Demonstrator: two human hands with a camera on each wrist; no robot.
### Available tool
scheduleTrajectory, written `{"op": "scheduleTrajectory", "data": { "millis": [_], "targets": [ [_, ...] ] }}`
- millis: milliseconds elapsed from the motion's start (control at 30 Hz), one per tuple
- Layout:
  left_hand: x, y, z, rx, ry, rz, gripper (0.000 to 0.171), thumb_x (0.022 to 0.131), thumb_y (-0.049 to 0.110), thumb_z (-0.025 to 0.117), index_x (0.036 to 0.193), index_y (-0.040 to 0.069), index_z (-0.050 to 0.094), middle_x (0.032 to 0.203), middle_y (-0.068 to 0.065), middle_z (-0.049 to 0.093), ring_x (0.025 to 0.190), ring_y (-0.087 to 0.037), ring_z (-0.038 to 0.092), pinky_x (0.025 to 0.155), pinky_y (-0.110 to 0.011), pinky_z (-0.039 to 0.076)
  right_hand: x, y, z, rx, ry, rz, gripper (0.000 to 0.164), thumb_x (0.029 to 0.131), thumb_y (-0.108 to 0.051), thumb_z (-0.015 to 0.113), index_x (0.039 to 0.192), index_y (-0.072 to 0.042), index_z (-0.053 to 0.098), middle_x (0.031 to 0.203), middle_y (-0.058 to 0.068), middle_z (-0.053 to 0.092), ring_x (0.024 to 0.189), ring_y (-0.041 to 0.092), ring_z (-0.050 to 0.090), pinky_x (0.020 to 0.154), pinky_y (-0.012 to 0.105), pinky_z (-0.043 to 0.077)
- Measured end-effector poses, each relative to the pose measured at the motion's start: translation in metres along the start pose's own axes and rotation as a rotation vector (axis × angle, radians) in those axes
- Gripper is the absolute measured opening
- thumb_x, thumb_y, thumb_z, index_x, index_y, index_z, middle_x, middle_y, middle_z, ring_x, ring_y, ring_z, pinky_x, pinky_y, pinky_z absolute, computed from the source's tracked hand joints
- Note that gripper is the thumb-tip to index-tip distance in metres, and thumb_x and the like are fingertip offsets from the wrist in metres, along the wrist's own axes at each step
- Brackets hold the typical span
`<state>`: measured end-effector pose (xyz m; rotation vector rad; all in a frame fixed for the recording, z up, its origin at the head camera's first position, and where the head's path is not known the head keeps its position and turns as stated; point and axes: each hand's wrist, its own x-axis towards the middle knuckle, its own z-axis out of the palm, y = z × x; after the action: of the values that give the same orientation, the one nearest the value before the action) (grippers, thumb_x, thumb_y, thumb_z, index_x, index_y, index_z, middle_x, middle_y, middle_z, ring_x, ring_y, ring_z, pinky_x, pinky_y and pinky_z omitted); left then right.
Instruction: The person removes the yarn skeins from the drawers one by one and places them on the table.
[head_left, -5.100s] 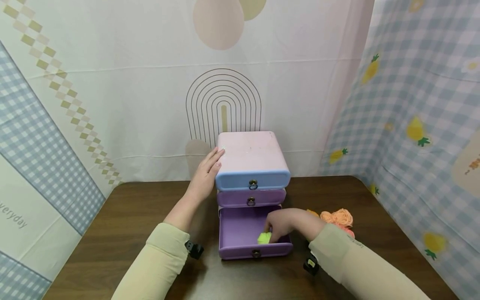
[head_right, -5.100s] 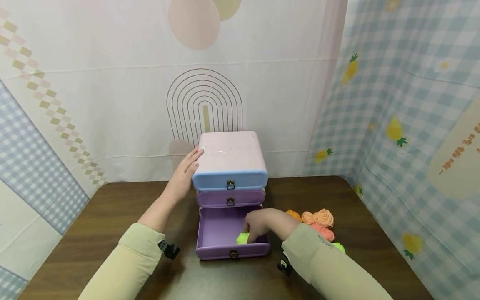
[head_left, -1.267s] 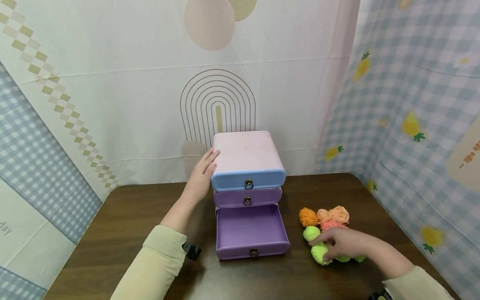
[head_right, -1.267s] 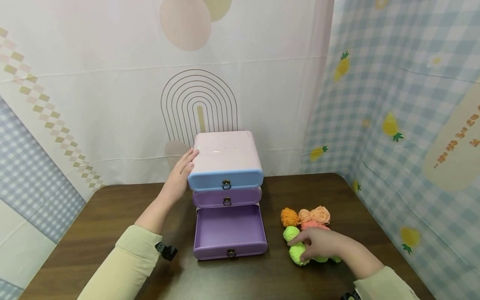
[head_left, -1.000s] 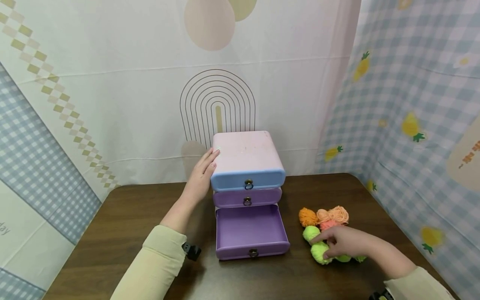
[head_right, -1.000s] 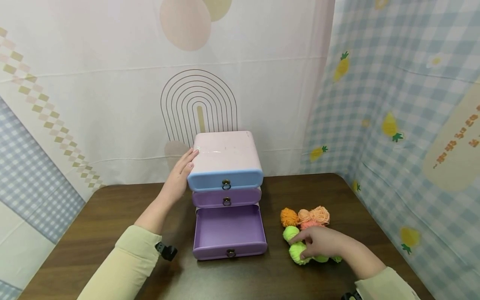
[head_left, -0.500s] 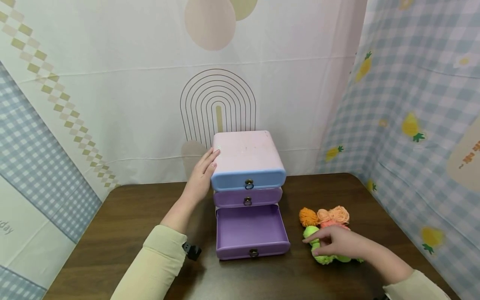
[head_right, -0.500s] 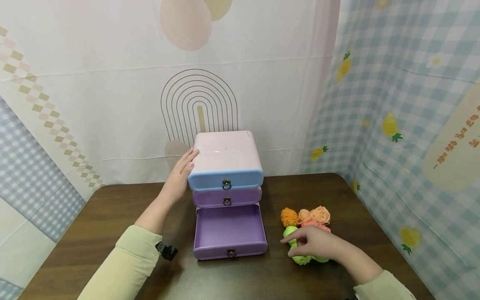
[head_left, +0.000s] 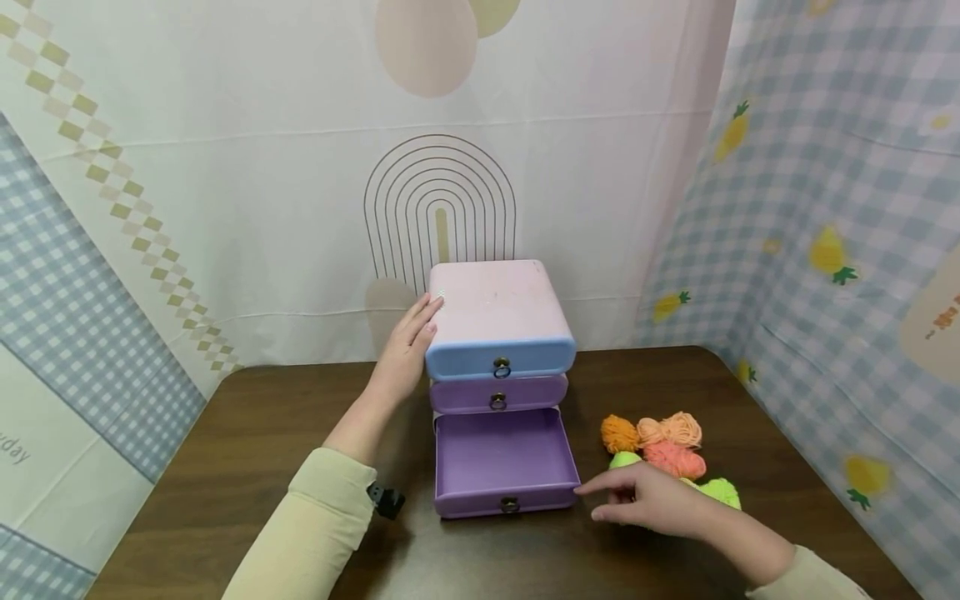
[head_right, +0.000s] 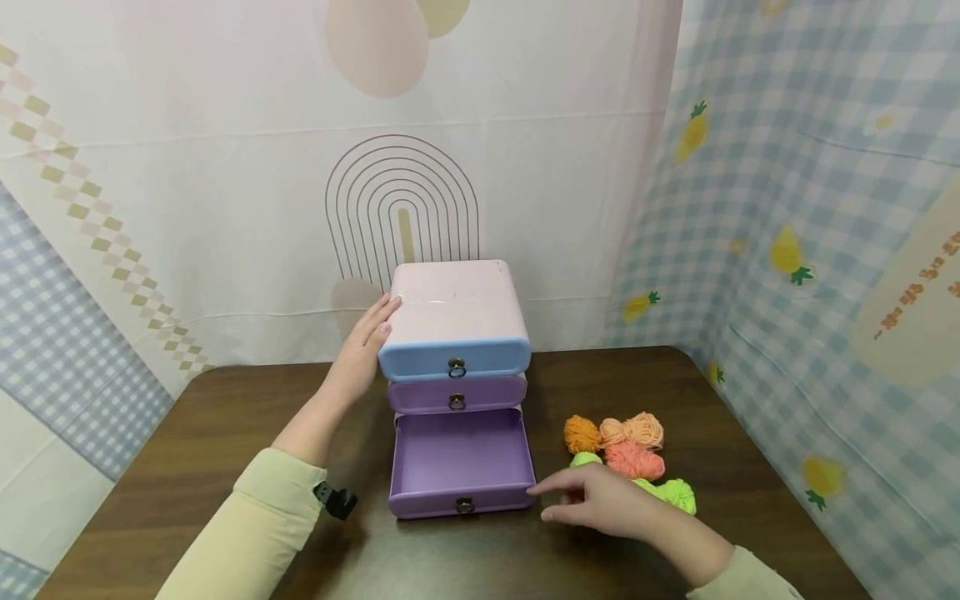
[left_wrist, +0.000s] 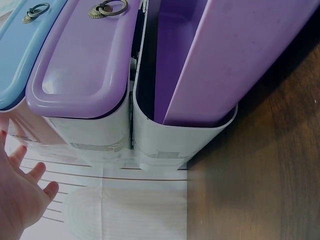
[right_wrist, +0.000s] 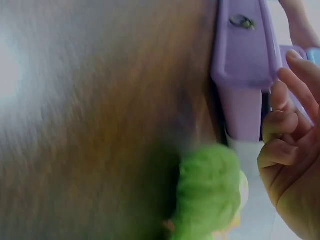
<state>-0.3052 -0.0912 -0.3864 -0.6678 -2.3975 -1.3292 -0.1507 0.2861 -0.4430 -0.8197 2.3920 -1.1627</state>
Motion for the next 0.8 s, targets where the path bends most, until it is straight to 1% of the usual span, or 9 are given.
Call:
{"op": "scheduleTrajectory", "data": {
  "millis": [133, 200, 367, 467, 667, 800],
  "targets": [
    [0.000, -0.001, 0.000, 0.000, -0.003, 0.003, 0.047, 0.106, 0.039, 0.037, 0.151, 0.025, 0.045, 0.161, 0.001, 0.029, 0.147, -0.024, 0.025, 0.117, -0.051, 0.020, 0.007, -0.003, 0.013, 0.034, -0.006, -0.031, 0.036, 0.095, -0.032, 0.067, 0.125, -0.014, 0.070, 0.067, -0.013, 0.054, 0.057, -0.003, 0.047, 0.051, 0.023, 0.047],
    [0.001, -0.001, 0.000, -0.002, -0.004, 0.003, 0.047, 0.106, 0.039, 0.038, 0.151, 0.025, 0.045, 0.161, 0.001, 0.029, 0.147, -0.024, 0.025, 0.117, -0.052, 0.020, 0.010, -0.004, 0.021, 0.035, -0.001, -0.039, 0.036, 0.095, -0.033, 0.067, 0.125, -0.015, 0.070, 0.066, -0.013, 0.055, 0.057, -0.003, 0.048, 0.050, 0.024, 0.048],
    [0.000, -0.001, 0.000, 0.001, 0.000, 0.005, 0.047, 0.106, 0.038, 0.038, 0.151, 0.025, 0.045, 0.161, 0.000, 0.030, 0.147, -0.025, 0.025, 0.117, -0.052, 0.020, 0.018, -0.005, 0.037, 0.007, 0.015, -0.032, 0.034, 0.096, -0.036, 0.065, 0.126, -0.021, 0.070, 0.065, -0.014, 0.058, 0.057, -0.002, 0.053, 0.048, 0.025, 0.048],
    [0.000, -0.001, 0.000, 0.003, 0.001, 0.008, 0.047, 0.106, 0.038, 0.038, 0.151, 0.025, 0.045, 0.161, 0.001, 0.030, 0.147, -0.026, 0.026, 0.117, -0.053, 0.020, 0.023, -0.006, 0.046, -0.015, 0.018, -0.025, 0.035, 0.096, -0.036, 0.065, 0.127, -0.022, 0.069, 0.066, -0.015, 0.058, 0.056, -0.002, 0.051, 0.049, 0.024, 0.047],
    [0.000, -0.001, 0.000, 0.006, -0.001, 0.008, 0.047, 0.106, 0.038, 0.037, 0.151, 0.025, 0.045, 0.161, 0.003, 0.029, 0.147, -0.025, 0.026, 0.117, -0.051, 0.020, 0.033, -0.008, 0.060, 0.005, -0.012, -0.015, 0.039, 0.096, -0.035, 0.065, 0.132, -0.019, 0.065, 0.067, -0.014, 0.058, 0.055, -0.002, 0.051, 0.050, 0.022, 0.045],
    [0.000, -0.001, 0.000, 0.005, 0.001, 0.014, 0.047, 0.106, 0.037, 0.037, 0.151, 0.024, 0.045, 0.161, 0.001, 0.029, 0.147, -0.026, 0.025, 0.117, -0.052, 0.020, 0.038, -0.009, 0.067, -0.010, 0.014, -0.025, 0.037, 0.096, -0.034, 0.065, 0.130, -0.019, 0.066, 0.065, -0.015, 0.056, 0.054, -0.002, 0.051, 0.050, 0.021, 0.045]
  ]
}}
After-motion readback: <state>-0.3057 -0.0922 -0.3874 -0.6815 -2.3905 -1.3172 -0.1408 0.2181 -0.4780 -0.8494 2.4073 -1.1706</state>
